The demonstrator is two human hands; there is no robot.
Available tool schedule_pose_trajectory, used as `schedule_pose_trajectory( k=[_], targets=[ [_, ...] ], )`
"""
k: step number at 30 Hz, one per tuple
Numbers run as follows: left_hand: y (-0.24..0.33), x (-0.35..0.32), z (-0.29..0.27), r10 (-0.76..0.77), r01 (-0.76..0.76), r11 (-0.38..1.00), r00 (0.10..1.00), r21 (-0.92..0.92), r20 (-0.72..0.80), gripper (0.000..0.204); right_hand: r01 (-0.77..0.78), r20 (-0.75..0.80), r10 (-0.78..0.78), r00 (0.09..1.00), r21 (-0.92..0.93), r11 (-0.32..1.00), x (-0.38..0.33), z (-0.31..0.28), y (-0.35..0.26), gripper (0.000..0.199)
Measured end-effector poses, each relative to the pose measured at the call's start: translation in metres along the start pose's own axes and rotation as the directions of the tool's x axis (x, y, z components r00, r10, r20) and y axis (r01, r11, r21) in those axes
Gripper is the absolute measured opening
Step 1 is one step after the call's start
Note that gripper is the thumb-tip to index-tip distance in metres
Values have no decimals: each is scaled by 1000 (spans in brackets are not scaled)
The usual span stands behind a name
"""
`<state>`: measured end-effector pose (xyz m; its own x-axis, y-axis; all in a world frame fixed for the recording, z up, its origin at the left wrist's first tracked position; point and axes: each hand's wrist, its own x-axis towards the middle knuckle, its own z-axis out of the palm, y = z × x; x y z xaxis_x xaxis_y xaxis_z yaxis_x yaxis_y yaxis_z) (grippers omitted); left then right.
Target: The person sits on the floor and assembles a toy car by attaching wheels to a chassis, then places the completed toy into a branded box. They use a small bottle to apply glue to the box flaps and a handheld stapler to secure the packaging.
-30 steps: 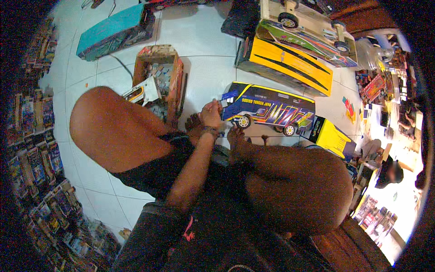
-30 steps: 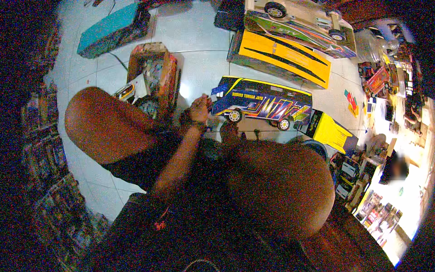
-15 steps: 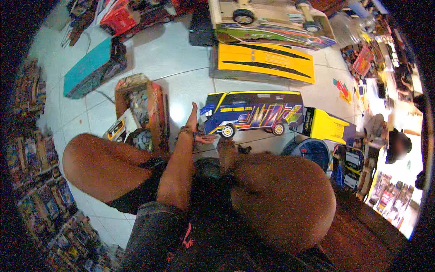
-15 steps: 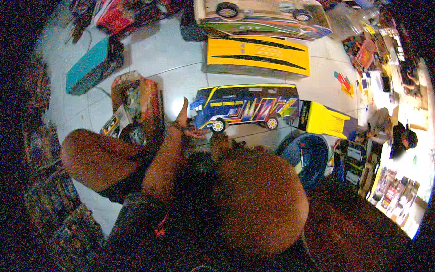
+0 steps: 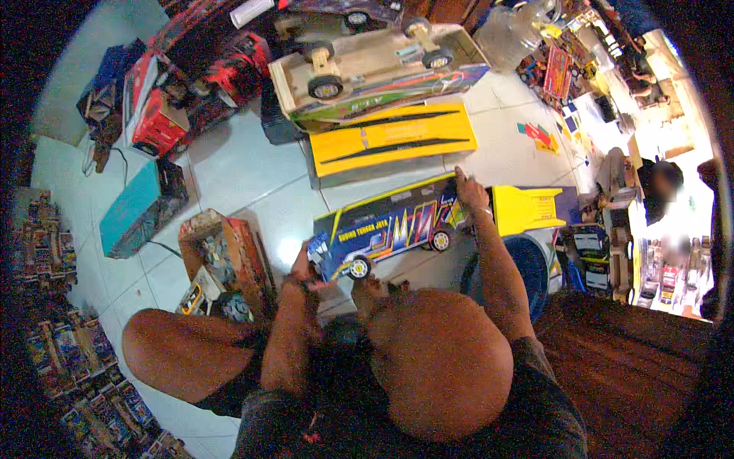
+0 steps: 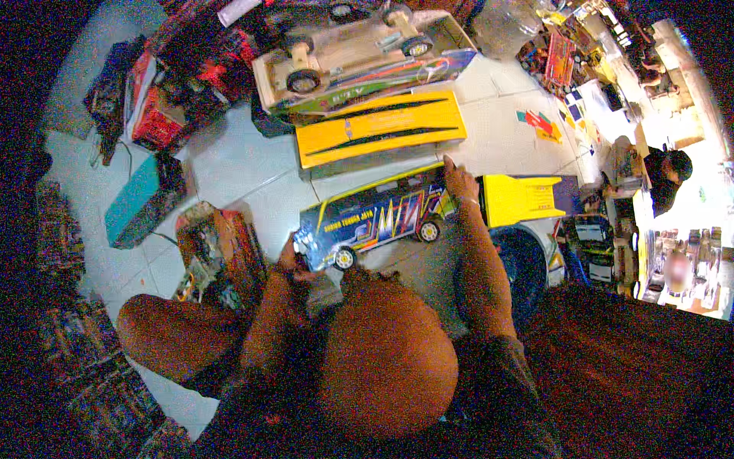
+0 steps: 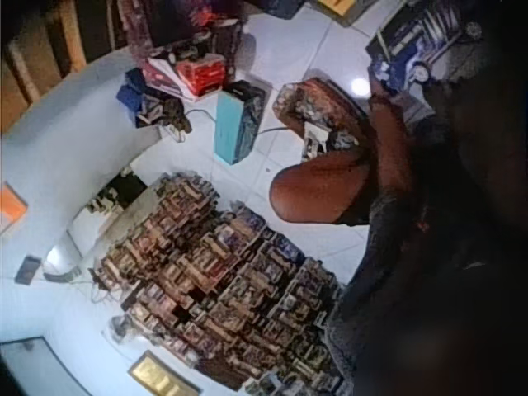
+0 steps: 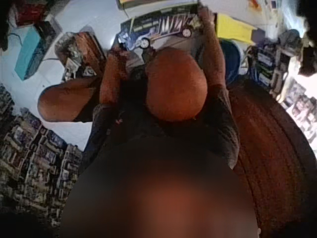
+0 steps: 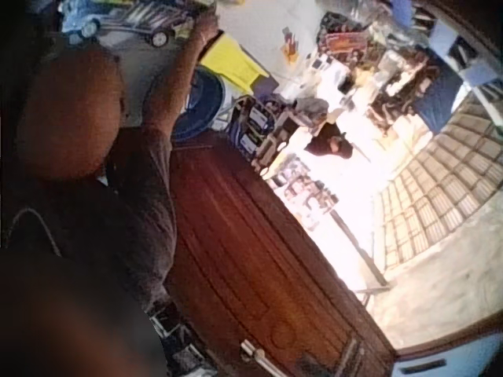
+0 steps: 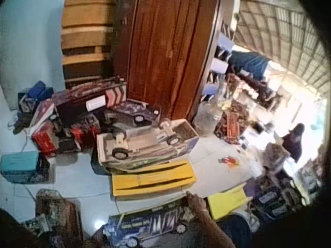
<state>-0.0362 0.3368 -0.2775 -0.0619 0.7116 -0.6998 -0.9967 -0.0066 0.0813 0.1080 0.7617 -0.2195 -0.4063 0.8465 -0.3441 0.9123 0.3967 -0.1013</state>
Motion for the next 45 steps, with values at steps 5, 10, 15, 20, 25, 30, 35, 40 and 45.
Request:
schedule_pose_trajectory(
  k=[5, 10, 15, 20, 25, 30, 35, 40, 45],
  targets=[
    [-2, -26, 9, 49, -56, 998, 959, -17, -278, 55, 208, -161, -274, 948, -338, 918, 11, 24, 36, 55],
    [31, -63, 9, 108, 68, 873, 939, 483, -326, 73, 273, -216, -267, 939, -2, 962, -8, -9, 65, 59],
    [48, -74, 8, 261, -4, 560, 950, 828, -172, 86, 213, -66, -206, 976, 108, 971, -39, -68, 47, 78],
    [49, -82, 9, 271, -122, 635, 960, 763, -72, 85, -10, -29, 23, 999, 381, 925, -64, -79, 55, 93],
    [64, -75, 30, 135, 15, 870, 954, 493, -268, 110, 292, -126, -302, 945, -94, 952, -73, -50, 77, 56],
    [43, -52, 25, 549, -36, 678, 689, 734, -473, 80, 196, -127, -185, 975, 83, 977, -79, -24, 77, 68],
    [25, -48, 13, 773, -346, 553, 553, 758, -312, 75, 22, -62, 12, 998, 515, 857, -76, -2, 73, 77],
    [21, -48, 18, 783, -576, 541, 611, 613, -117, 75, 78, -101, -28, 994, 528, 846, -74, 12, 75, 73],
    [14, -36, 11, 831, -670, 488, 552, 559, -65, 72, 121, -67, -101, 993, 544, 831, -117, 6, 69, 69]
  ],
)
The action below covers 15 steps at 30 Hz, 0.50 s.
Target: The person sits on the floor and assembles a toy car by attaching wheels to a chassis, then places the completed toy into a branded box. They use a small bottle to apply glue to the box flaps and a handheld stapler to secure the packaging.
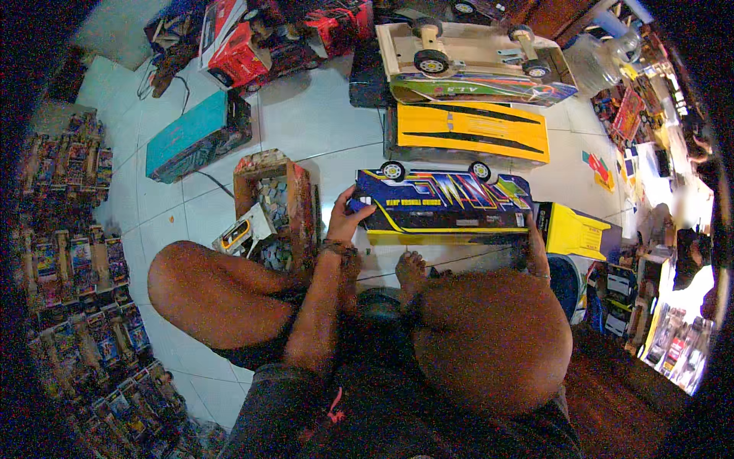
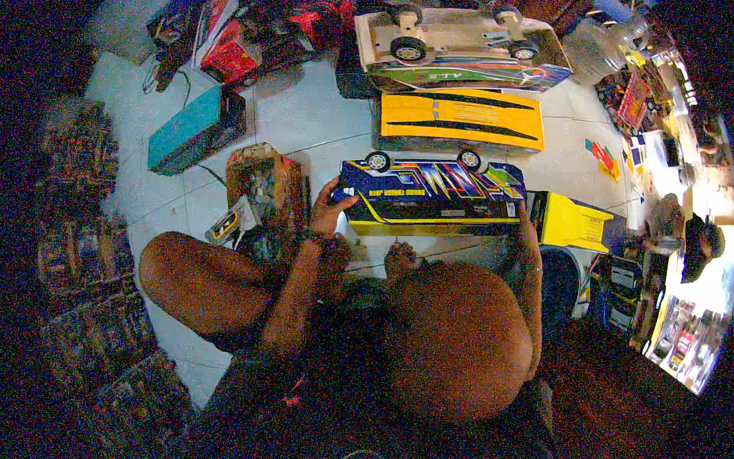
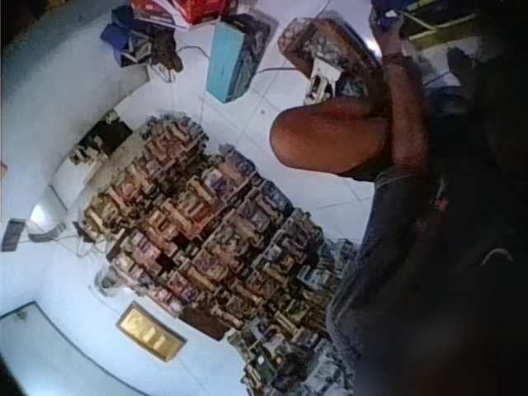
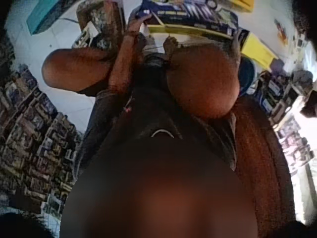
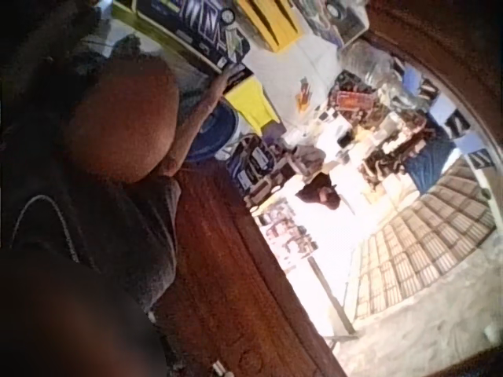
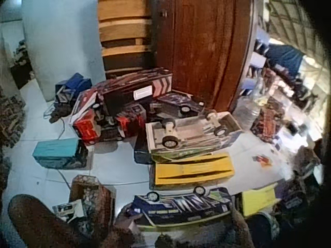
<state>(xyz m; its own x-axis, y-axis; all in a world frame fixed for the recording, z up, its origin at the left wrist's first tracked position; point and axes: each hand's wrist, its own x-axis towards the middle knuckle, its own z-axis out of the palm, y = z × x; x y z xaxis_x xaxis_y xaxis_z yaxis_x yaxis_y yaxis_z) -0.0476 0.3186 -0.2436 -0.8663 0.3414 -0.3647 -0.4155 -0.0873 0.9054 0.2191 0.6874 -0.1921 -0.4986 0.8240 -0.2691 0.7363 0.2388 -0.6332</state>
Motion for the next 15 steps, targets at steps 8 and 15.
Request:
schedule_pose_trajectory(
  k=[8, 15],
  targets=[
    [-37, 14, -13, 103, -84, 955, 993, 283, -51, 43, -83, 436, 66, 898, 19, 996, -88, -20, -46, 62],
    [172, -109, 43, -148, -221, 754, 860, 618, 488, 75, -185, 892, 81, 445, 4, 983, -146, -39, -119, 56]
  ],
)
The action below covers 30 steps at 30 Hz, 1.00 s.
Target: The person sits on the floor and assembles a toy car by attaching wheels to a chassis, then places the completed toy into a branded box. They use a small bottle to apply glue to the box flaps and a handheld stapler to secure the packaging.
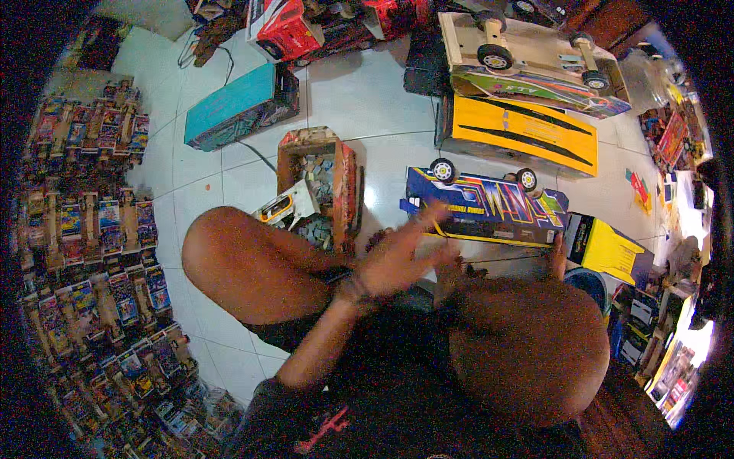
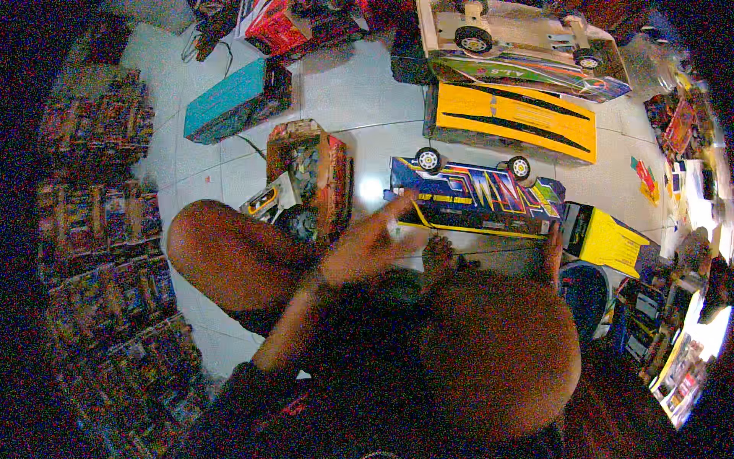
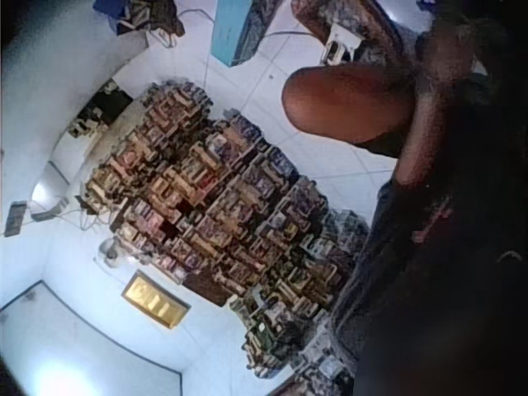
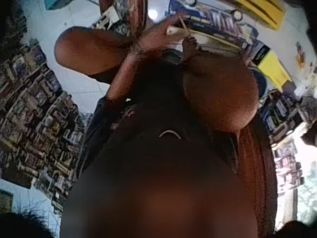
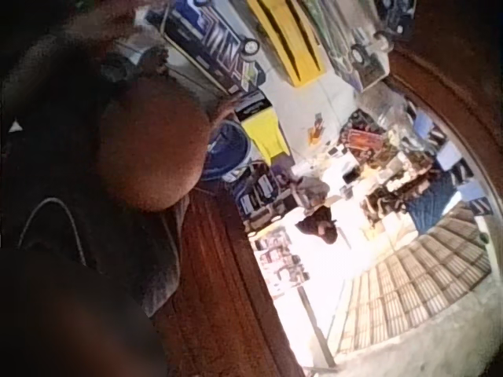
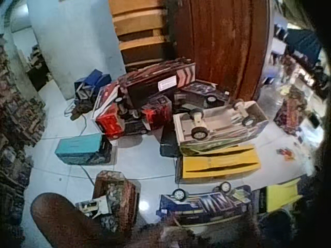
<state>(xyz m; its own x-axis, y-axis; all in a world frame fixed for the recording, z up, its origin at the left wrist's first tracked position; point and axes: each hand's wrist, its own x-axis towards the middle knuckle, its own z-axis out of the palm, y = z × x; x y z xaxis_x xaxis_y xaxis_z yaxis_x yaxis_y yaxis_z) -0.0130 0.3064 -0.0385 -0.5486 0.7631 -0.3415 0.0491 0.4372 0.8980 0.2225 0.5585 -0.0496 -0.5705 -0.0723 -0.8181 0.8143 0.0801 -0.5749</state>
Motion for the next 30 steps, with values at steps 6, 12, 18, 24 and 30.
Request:
schedule_pose_trajectory(
  k=[6, 12, 18, 24, 30],
  targets=[
    [0, -171, -99, 813, -196, 303, 564, -933, 146, 53, 18, 187, -95, 978, 377, 926, -21, 40, -79, 51],
    [-150, -199, -73, -670, 124, 522, 672, -844, -316, 21, 80, -29, -237, 971, 975, 207, -22, 138, -199, 46],
    [-262, -139, -31, 87, 361, 851, 619, 381, -781, 34, 129, -168, -205, 964, 973, -191, -69, 240, -295, 41],
    [-363, -73, -34, -272, 565, 565, 816, 601, -511, 34, 174, -209, -159, 965, 963, -205, -99, 274, -322, 38],
    [-439, -30, -6, -388, 721, 567, 660, 398, -643, 33, 275, -304, -93, 948, 931, -241, -82, 247, -293, 37]
  ],
)
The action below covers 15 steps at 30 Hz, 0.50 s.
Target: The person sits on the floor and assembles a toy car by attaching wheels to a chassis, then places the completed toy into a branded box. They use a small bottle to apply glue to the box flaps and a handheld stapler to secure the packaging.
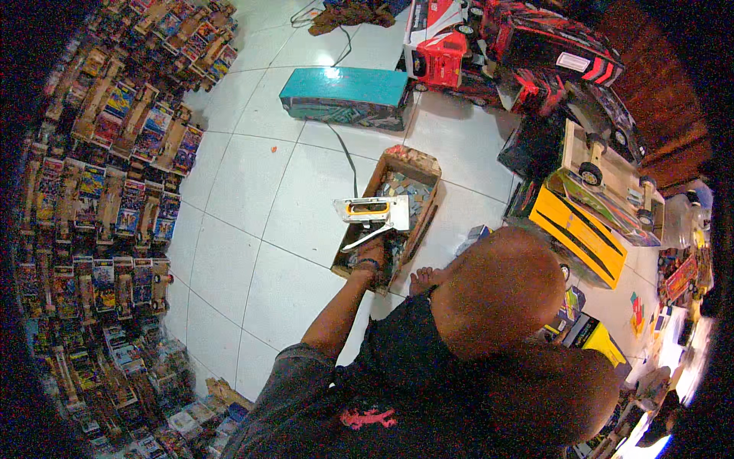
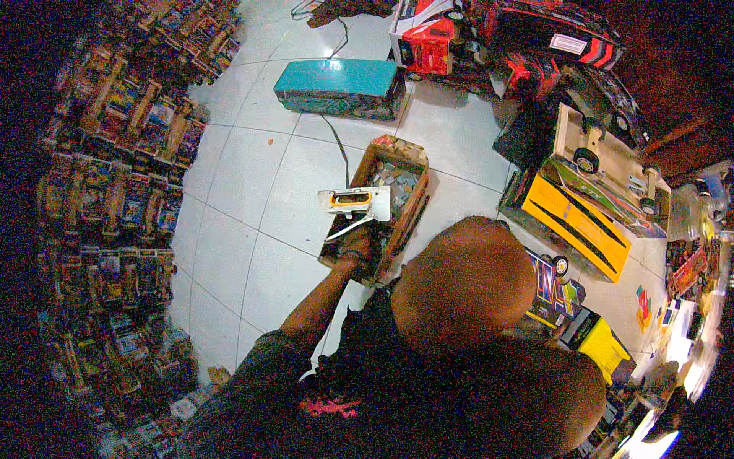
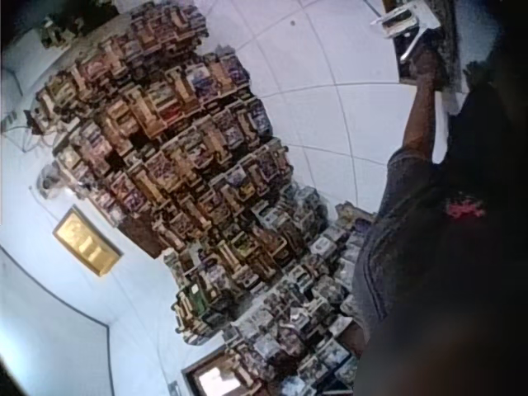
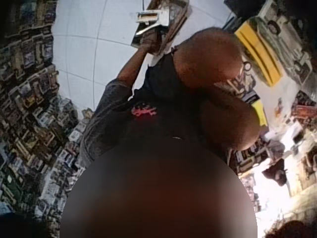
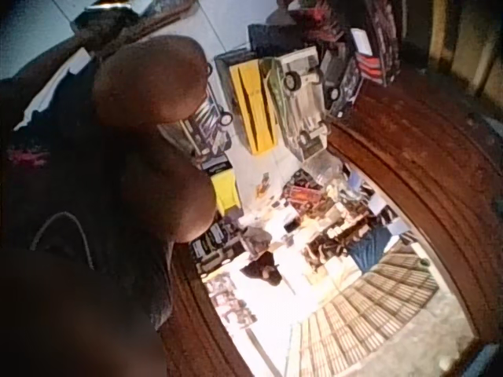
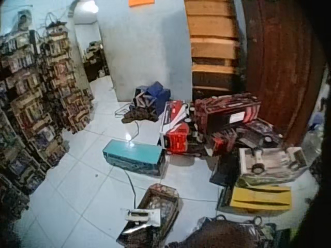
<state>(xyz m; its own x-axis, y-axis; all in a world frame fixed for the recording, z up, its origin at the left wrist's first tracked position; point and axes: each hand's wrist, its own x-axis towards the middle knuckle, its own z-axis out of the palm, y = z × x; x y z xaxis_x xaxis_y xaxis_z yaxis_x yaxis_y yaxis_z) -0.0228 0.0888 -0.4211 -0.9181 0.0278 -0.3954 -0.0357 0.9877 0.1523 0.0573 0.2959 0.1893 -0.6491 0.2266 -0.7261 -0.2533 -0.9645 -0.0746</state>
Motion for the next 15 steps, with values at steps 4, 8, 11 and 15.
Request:
schedule_pose_trajectory(
  k=[4, 8, 11, 15],
  targets=[
    [-4, 1, 1, -14, 14, 999, 1000, -31, 15, 40, 63, 38, -56, 998, -214, 975, 55, -49, -53, 37],
    [3, -50, -67, -38, -2, 976, 983, -216, -182, 50, 134, 43, -128, 991, -441, 888, 127, -100, -118, 36],
    [30, -113, -144, 14, -120, 686, 988, -718, -151, 45, 199, 38, -252, 967, -730, 654, 180, -138, -167, 34],
    [82, -163, -234, 6, 115, 291, 993, -950, 122, 43, 175, 61, -394, 917, -950, 260, 235, -185, -223, 33]
  ],
)
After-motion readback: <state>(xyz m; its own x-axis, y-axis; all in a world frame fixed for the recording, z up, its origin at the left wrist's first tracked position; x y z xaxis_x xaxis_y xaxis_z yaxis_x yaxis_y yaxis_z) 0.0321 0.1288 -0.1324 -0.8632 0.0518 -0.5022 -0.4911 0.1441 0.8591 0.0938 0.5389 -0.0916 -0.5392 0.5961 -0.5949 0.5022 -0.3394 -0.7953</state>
